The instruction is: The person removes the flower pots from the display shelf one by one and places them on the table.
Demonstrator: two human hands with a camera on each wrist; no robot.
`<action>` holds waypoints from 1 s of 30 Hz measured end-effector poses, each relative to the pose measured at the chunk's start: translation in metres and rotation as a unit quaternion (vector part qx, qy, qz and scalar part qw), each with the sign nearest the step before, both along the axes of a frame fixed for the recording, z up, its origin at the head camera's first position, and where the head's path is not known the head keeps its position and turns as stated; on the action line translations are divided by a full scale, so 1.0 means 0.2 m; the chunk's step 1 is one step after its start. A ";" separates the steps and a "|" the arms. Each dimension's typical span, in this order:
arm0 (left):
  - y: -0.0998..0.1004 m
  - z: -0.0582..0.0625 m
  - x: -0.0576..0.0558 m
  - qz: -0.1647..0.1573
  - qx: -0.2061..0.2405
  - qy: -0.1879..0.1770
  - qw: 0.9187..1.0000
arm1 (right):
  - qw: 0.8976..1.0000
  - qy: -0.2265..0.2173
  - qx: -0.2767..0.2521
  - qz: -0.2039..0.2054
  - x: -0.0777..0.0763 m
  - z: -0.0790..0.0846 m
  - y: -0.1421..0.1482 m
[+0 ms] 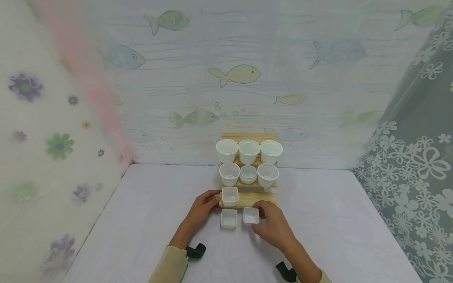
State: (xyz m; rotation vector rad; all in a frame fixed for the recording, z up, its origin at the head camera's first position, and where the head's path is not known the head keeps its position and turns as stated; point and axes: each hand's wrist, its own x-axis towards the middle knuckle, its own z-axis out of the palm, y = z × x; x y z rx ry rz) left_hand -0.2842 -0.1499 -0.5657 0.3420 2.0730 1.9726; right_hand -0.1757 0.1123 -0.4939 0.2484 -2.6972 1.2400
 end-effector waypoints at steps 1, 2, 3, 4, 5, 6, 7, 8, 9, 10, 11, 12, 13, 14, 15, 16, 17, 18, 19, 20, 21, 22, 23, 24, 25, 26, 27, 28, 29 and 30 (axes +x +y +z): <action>0.00 0.00 0.00 0.001 0.001 0.001 1.000 | 1.000 -0.001 0.001 0.000 0.00 0.00 0.00; 0.00 0.00 0.00 0.001 0.001 0.003 1.000 | 1.000 -0.002 0.002 0.001 0.00 0.00 0.00; 0.00 0.00 0.01 0.002 0.001 0.005 1.000 | 1.000 -0.003 0.005 0.001 0.01 0.00 -0.01; 0.00 0.00 0.01 0.002 0.002 0.006 1.000 | 1.000 -0.004 0.009 0.000 0.01 0.00 -0.01; 0.00 0.00 0.01 0.002 0.004 0.006 1.000 | 1.000 -0.005 0.014 -0.001 0.01 0.00 -0.01; 0.00 0.00 0.01 0.002 0.004 0.005 1.000 | 1.000 -0.006 0.018 -0.001 0.01 0.00 -0.01; 0.00 0.00 0.02 0.002 0.005 0.004 1.000 | 1.000 -0.007 0.023 -0.001 0.02 0.00 -0.01; 0.00 0.00 0.02 0.003 0.006 0.004 1.000 | 1.000 -0.009 0.027 0.000 0.02 0.00 -0.01; 0.01 0.00 0.02 0.004 0.005 0.003 1.000 | 0.999 -0.011 0.032 0.001 0.02 0.00 -0.01; 0.00 -0.01 0.02 0.004 0.006 0.001 1.000 | 0.999 -0.012 0.035 0.003 0.02 -0.01 -0.01; 0.00 -0.01 0.02 0.005 0.005 0.001 1.000 | 0.999 -0.014 0.037 0.005 0.02 -0.01 -0.01; 0.00 -0.01 0.03 0.005 0.004 0.001 1.000 | 0.999 -0.016 0.039 0.006 0.02 -0.01 -0.01; 0.00 -0.01 0.03 0.006 0.005 0.000 1.000 | 0.999 -0.018 0.042 0.007 0.02 -0.02 -0.01; 0.01 -0.01 0.03 0.005 0.004 0.001 1.000 | 0.999 -0.020 0.044 0.008 0.02 -0.02 -0.01; 0.01 -0.01 0.04 0.004 0.005 0.001 1.000 | 0.999 -0.022 0.046 0.008 0.02 -0.03 -0.01; 0.01 -0.01 0.04 0.004 0.005 0.001 1.000 | 0.998 -0.025 0.048 0.008 0.02 -0.03 -0.01; 0.01 -0.01 0.04 0.004 0.004 0.002 1.000 | 0.998 -0.027 0.050 0.008 0.02 -0.03 -0.01; 0.01 -0.02 0.04 0.004 0.005 0.003 1.000 | 0.998 -0.030 0.052 0.008 0.03 -0.04 -0.01; 0.01 -0.02 0.05 0.003 0.005 0.003 1.000 | 0.998 -0.031 0.054 0.008 0.03 -0.04 -0.01; 0.01 -0.02 0.05 0.003 0.005 0.004 1.000 | 0.998 -0.033 0.055 0.008 0.03 -0.04 -0.01; 0.01 -0.02 0.05 0.004 0.006 0.003 1.000 | 0.998 -0.035 0.058 0.007 0.03 -0.05 -0.01; 0.01 -0.01 0.06 0.005 0.005 0.004 1.000 | 0.998 -0.037 0.059 0.007 0.03 -0.05 -0.01; 0.01 -0.01 0.06 0.006 0.005 0.004 1.000 | 0.997 -0.037 0.061 0.006 0.03 -0.05 -0.01; 0.01 -0.01 0.06 0.007 0.006 0.004 1.000 | 0.997 -0.037 0.062 0.006 0.03 -0.05 -0.01; 0.01 -0.01 0.06 0.007 0.006 0.004 1.000 | 0.997 -0.038 0.065 0.006 0.04 -0.06 -0.01; 0.02 -0.01 0.07 0.008 0.006 0.003 1.000 | 0.997 -0.039 0.066 0.006 0.04 -0.06 -0.01; 0.02 -0.01 0.07 0.009 0.006 0.002 1.000 | 0.997 -0.038 0.067 0.007 0.04 -0.06 -0.01; 0.02 -0.01 0.07 0.010 0.005 0.002 1.000 | 0.997 -0.037 0.068 0.008 0.04 -0.06 -0.01; 0.02 -0.01 0.07 0.010 0.004 0.002 1.000 | 0.997 -0.036 0.070 0.009 0.04 -0.07 -0.01; 0.02 -0.01 0.08 0.011 0.004 0.001 1.000 | 0.997 -0.035 0.070 0.010 0.04 -0.07 -0.01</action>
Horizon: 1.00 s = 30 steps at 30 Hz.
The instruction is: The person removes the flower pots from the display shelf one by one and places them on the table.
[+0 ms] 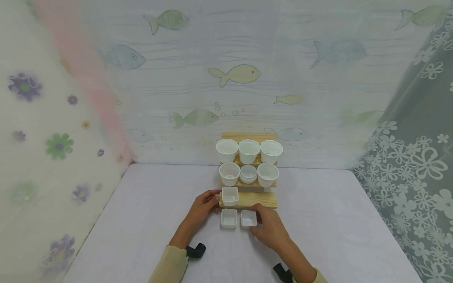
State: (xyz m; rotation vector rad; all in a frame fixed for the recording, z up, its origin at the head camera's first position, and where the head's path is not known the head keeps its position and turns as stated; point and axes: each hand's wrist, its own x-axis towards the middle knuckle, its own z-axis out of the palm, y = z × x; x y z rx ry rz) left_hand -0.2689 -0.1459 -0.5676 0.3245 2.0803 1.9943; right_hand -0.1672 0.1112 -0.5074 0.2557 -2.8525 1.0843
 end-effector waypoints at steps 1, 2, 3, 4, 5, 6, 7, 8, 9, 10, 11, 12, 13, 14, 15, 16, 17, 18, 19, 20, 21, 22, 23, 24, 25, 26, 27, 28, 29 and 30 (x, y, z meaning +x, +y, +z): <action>0.00 0.00 0.01 0.001 -0.001 0.000 1.000 | 1.000 0.000 0.001 0.001 0.00 0.00 0.00; 0.00 0.00 0.01 0.003 -0.001 0.001 1.000 | 1.000 0.001 0.002 0.002 0.01 -0.01 0.00; 0.01 0.00 0.02 0.005 -0.001 0.001 1.000 | 1.000 0.002 0.002 0.003 0.01 -0.01 0.00; 0.01 0.00 0.02 0.007 -0.001 0.001 1.000 | 1.000 0.003 0.003 0.004 0.02 -0.01 0.01; 0.01 0.00 0.03 0.009 -0.001 0.002 1.000 | 1.000 0.004 0.004 0.004 0.02 -0.01 0.01; 0.01 0.00 0.04 0.010 -0.001 0.002 1.000 | 1.000 0.004 0.004 0.004 0.02 -0.02 0.01; 0.02 0.00 0.04 0.011 -0.001 0.002 1.000 | 1.000 0.006 0.005 0.005 0.03 -0.02 0.01; 0.02 0.00 0.05 0.013 -0.001 0.002 1.000 | 1.000 0.007 0.005 0.006 0.03 -0.02 0.01; 0.02 0.00 0.05 0.014 -0.001 0.001 1.000 | 1.000 0.008 0.006 0.006 0.04 -0.02 0.01; 0.02 0.00 0.06 0.015 -0.001 0.000 1.000 | 1.000 0.009 0.006 0.007 0.04 -0.01 0.01; 0.02 0.00 0.07 0.015 -0.002 0.000 1.000 | 1.000 0.010 0.007 0.008 0.05 -0.01 0.01; 0.03 0.00 0.07 0.017 -0.002 -0.001 1.000 | 1.000 0.010 0.006 0.008 0.05 -0.01 0.01; 0.03 0.00 0.08 0.017 -0.001 -0.002 1.000 | 1.000 0.008 0.006 0.008 0.06 -0.01 0.02; 0.03 0.00 0.09 0.018 -0.001 -0.002 1.000 | 1.000 0.007 0.005 0.008 0.06 -0.01 0.02; 0.03 0.00 0.09 0.019 0.000 -0.002 1.000 | 1.000 0.007 0.004 0.009 0.07 -0.01 0.02; 0.03 0.00 0.10 0.020 0.001 -0.002 1.000 | 1.000 0.006 0.001 0.010 0.07 -0.01 0.02; 0.03 0.00 0.11 0.021 0.000 -0.002 1.000 | 1.000 0.006 0.000 0.010 0.08 -0.01 0.02; 0.04 0.00 0.12 0.022 0.001 -0.001 1.000 | 1.000 0.006 -0.002 0.011 0.09 -0.01 0.02; 0.04 0.01 0.13 0.023 0.001 -0.002 1.000 | 1.000 0.006 -0.003 0.012 0.09 -0.01 0.02; 0.04 0.01 0.14 0.023 0.001 -0.001 1.000 | 1.000 0.009 -0.004 0.014 0.10 -0.01 0.02; 0.04 0.00 0.15 0.024 0.000 0.000 1.000 | 1.000 0.011 -0.004 0.015 0.11 -0.01 0.03; 0.04 0.01 0.16 0.024 -0.002 0.001 1.000 | 1.000 0.014 -0.003 0.015 0.11 -0.01 0.03; 0.04 0.01 0.17 0.024 -0.003 0.003 1.000 | 1.000 0.018 -0.003 0.016 0.12 -0.01 0.03; 0.04 0.01 0.17 0.024 -0.004 0.005 1.000 | 1.000 0.021 -0.003 0.016 0.12 -0.01 0.03; 0.05 0.01 0.18 0.025 -0.004 0.004 1.000 | 1.000 0.024 -0.003 0.016 0.13 -0.01 0.04; 0.05 0.01 0.19 0.026 -0.005 0.004 1.000 | 0.999 0.028 -0.004 0.017 0.13 -0.01 0.04; 0.05 0.01 0.20 0.027 -0.005 0.004 1.000 | 0.999 0.031 -0.004 0.017 0.14 -0.01 0.04; 0.05 0.01 0.20 0.029 -0.005 0.003 1.000 | 0.999 0.034 -0.005 0.017 0.14 -0.01 0.05; 0.06 0.01 0.21 0.030 -0.004 0.003 1.000 | 0.999 0.038 -0.004 0.019 0.15 -0.01 0.05; 0.06 0.01 0.22 0.032 -0.005 0.002 0.999 | 0.999 0.041 -0.004 0.019 0.15 -0.01 0.06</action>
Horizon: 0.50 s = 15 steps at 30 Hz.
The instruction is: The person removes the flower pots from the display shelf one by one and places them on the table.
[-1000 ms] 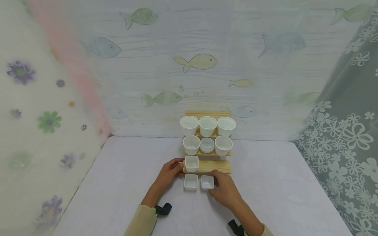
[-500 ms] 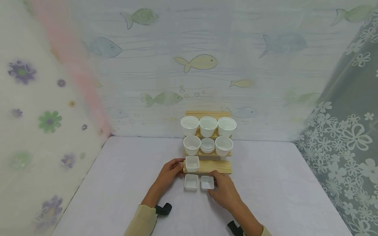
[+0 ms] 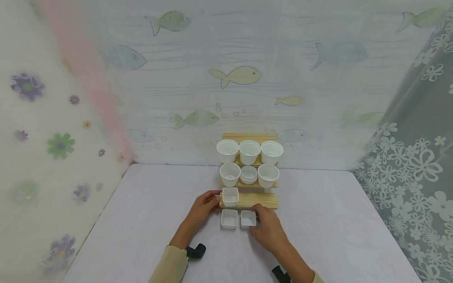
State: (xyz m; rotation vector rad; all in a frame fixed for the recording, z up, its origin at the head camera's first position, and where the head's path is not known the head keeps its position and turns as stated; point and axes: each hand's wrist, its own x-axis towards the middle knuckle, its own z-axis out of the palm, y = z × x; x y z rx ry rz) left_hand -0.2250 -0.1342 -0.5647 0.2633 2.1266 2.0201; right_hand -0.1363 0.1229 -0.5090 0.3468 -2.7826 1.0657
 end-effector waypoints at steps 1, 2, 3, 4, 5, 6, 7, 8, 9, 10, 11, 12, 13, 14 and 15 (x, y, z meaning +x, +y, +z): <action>0.00 0.00 0.00 0.000 0.000 0.000 1.000 | 1.000 0.004 0.000 0.000 0.00 0.00 0.00; 0.00 0.00 0.00 -0.001 0.000 0.001 1.000 | 1.000 0.007 0.001 0.000 0.00 0.01 0.00; 0.00 0.00 0.00 -0.001 -0.001 0.002 1.000 | 1.000 0.010 0.002 0.001 0.01 0.01 0.01; 0.00 0.00 0.00 -0.002 -0.001 0.004 1.000 | 1.000 0.013 0.006 0.000 0.01 0.02 0.01; 0.00 0.00 0.00 -0.003 -0.001 0.006 1.000 | 1.000 0.015 0.011 -0.002 0.01 0.02 0.01; 0.00 -0.01 0.00 -0.004 -0.001 0.007 1.000 | 1.000 0.017 0.014 -0.003 0.01 0.03 0.01; 0.00 0.00 0.00 -0.005 0.000 0.007 1.000 | 1.000 0.019 0.019 -0.006 0.02 0.04 0.02; 0.00 0.00 0.00 -0.005 0.001 0.006 1.000 | 0.999 0.020 0.023 -0.009 0.02 0.05 0.02; 0.00 0.00 0.00 -0.005 0.001 0.006 1.000 | 0.999 0.021 0.027 -0.013 0.02 0.06 0.02; 0.00 0.00 0.00 -0.005 0.002 0.005 1.000 | 0.999 0.023 0.031 -0.016 0.02 0.07 0.02; 0.00 0.00 0.00 -0.004 0.002 0.003 1.000 | 0.999 0.024 0.031 -0.019 0.03 0.08 0.02; 0.00 0.00 0.00 -0.004 0.002 0.001 1.000 | 0.999 0.025 0.030 -0.021 0.03 0.09 0.03; 0.00 0.00 0.00 -0.003 0.002 0.000 1.000 | 0.999 0.027 0.029 -0.024 0.03 0.09 0.03; 0.00 0.00 0.00 -0.003 0.001 -0.001 1.000 | 0.999 0.029 0.027 -0.026 0.03 0.10 0.03; 0.00 0.00 0.00 -0.002 0.001 -0.002 1.000 | 0.999 0.032 0.025 -0.026 0.03 0.10 0.03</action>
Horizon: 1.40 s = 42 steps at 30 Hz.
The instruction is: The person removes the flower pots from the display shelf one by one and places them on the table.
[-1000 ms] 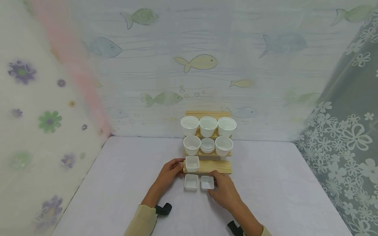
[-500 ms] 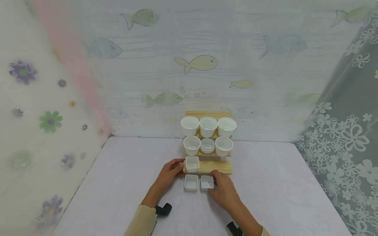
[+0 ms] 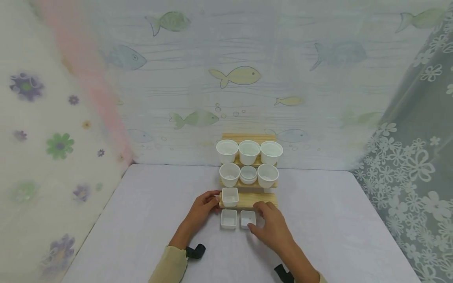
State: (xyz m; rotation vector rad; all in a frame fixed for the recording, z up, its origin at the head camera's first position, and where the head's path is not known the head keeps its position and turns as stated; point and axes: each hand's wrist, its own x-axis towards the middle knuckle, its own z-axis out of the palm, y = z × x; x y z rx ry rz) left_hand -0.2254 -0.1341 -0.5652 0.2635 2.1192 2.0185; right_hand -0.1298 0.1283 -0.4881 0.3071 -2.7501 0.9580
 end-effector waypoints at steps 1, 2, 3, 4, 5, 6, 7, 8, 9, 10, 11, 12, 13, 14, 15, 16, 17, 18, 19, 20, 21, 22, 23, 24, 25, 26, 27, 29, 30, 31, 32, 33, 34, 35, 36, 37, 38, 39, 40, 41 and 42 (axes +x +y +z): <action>0.00 0.00 0.01 0.002 0.000 -0.002 1.000 | 1.000 0.002 -0.002 0.001 0.01 0.00 0.01; 0.01 0.00 0.02 0.004 0.000 -0.002 1.000 | 1.000 0.005 -0.005 0.003 0.02 0.01 0.01; 0.01 0.00 0.04 0.006 0.000 -0.002 1.000 | 1.000 0.008 -0.008 0.006 0.02 0.01 0.02; 0.02 0.00 0.05 0.008 0.001 -0.002 1.000 | 1.000 0.012 -0.010 0.008 0.03 0.01 0.02; 0.02 0.00 0.06 0.009 0.002 -0.002 1.000 | 1.000 0.016 -0.013 0.009 0.03 0.01 0.03; 0.03 0.00 0.07 0.010 0.002 -0.001 1.000 | 1.000 0.022 -0.015 0.011 0.04 0.01 0.03; 0.03 0.00 0.08 0.012 0.002 0.000 1.000 | 0.999 0.025 -0.016 0.012 0.04 0.01 0.04; 0.03 0.00 0.09 0.013 0.002 0.001 1.000 | 0.999 0.031 -0.018 0.013 0.04 0.01 0.04; 0.04 -0.01 0.10 0.015 0.001 0.002 1.000 | 0.999 0.035 -0.019 0.014 0.05 0.01 0.05; 0.04 -0.01 0.12 0.018 0.001 0.001 1.000 | 0.999 0.040 -0.021 0.015 0.05 0.01 0.05; 0.04 -0.01 0.13 0.020 0.001 0.001 1.000 | 0.999 0.044 -0.022 0.017 0.05 0.01 0.06; 0.05 -0.01 0.14 0.023 0.000 0.002 1.000 | 0.998 0.047 -0.026 0.020 0.05 0.01 0.06; 0.05 -0.01 0.14 0.023 0.001 0.000 1.000 | 0.998 0.050 -0.032 0.022 0.05 0.02 0.06; 0.05 -0.01 0.14 0.024 0.001 -0.001 1.000 | 0.998 0.052 -0.039 0.025 0.05 0.02 0.05; 0.05 -0.01 0.14 0.024 0.003 -0.003 1.000 | 0.997 0.052 -0.046 0.027 0.04 0.02 0.05; 0.05 -0.01 0.14 0.024 0.004 -0.003 1.000 | 0.997 0.053 -0.051 0.030 0.04 0.02 0.04; 0.05 0.00 0.14 0.024 0.005 -0.004 1.000 | 0.996 0.056 -0.056 0.031 0.03 0.02 0.04; 0.05 0.00 0.14 0.025 0.006 -0.005 1.000 | 0.996 0.058 -0.059 0.033 0.03 0.02 0.03; 0.05 0.00 0.15 0.025 0.006 -0.006 1.000 | 0.996 0.059 -0.061 0.034 0.03 0.02 0.03; 0.05 0.00 0.15 0.026 0.006 -0.007 1.000 | 0.995 0.060 -0.065 0.035 0.03 0.02 0.02; 0.05 0.00 0.15 0.027 0.006 -0.008 1.000 | 0.995 0.062 -0.063 0.035 0.02 0.02 0.02; 0.05 0.00 0.15 0.028 0.006 -0.009 1.000 | 0.995 0.064 -0.063 0.035 0.02 0.02 0.01; 0.05 0.00 0.15 0.028 0.006 -0.010 1.000 | 0.995 0.065 -0.064 0.034 0.02 0.02 0.01; 0.05 0.00 0.15 0.028 0.007 -0.011 1.000 | 0.995 0.062 -0.065 0.032 0.02 0.03 0.00; 0.05 0.00 0.15 0.028 0.007 -0.011 1.000 | 0.995 0.058 -0.068 0.031 0.02 0.03 -0.01; 0.05 0.00 0.15 0.028 0.008 -0.011 1.000 | 0.996 0.054 -0.070 0.029 0.01 0.02 -0.01; 0.05 0.00 0.15 0.028 0.008 -0.011 1.000 | 0.996 0.048 -0.070 0.027 0.01 0.02 -0.02; 0.05 -0.01 0.15 0.028 0.009 -0.007 1.000 | 0.996 0.037 -0.076 0.025 0.00 0.03 -0.03; 0.05 -0.01 0.15 0.027 0.008 -0.004 1.000 | 0.996 0.031 -0.079 0.024 0.00 0.03 -0.04; 0.05 -0.01 0.15 0.026 0.008 -0.003 1.000 | 0.996 0.025 -0.081 0.023 -0.01 0.03 -0.04; 0.05 0.00 0.15 0.025 0.009 -0.002 1.000 | 0.996 0.020 -0.082 0.022 -0.01 0.03 -0.05; 0.05 0.00 0.15 0.024 0.010 -0.001 1.000 | 0.996 0.016 -0.084 0.022 -0.01 0.03 -0.06; 0.05 0.00 0.15 0.023 0.011 -0.002 1.000 | 0.996 0.012 -0.085 0.021 -0.02 0.03 -0.06; 0.05 0.00 0.16 0.023 0.013 -0.002 1.000 | 0.996 0.010 -0.085 0.021 -0.02 0.03 -0.07; 0.05 0.00 0.16 0.022 0.014 -0.002 1.000 | 0.996 0.010 -0.087 0.020 -0.02 0.03 -0.07; 0.05 0.00 0.16 0.022 0.017 -0.004 1.000 | 0.996 0.011 -0.087 0.020 -0.03 0.03 -0.08; 0.05 0.00 0.16 0.022 0.018 -0.005 1.000 | 0.996 0.012 -0.089 0.020 -0.03 0.03 -0.08; 0.05 0.00 0.15 0.021 0.019 -0.005 1.000 | 0.996 0.015 -0.091 0.020 -0.03 0.03 -0.09; 0.05 0.00 0.15 0.021 0.018 -0.004 1.000 | 0.995 0.018 -0.093 0.020 -0.03 0.02 -0.09; 0.05 0.00 0.15 0.020 0.017 -0.002 1.000 | 0.995 0.021 -0.094 0.020 -0.04 0.02 -0.10; 0.05 0.00 0.15 0.019 0.016 -0.001 1.000 | 0.995 0.024 -0.097 0.021 -0.04 0.02 -0.10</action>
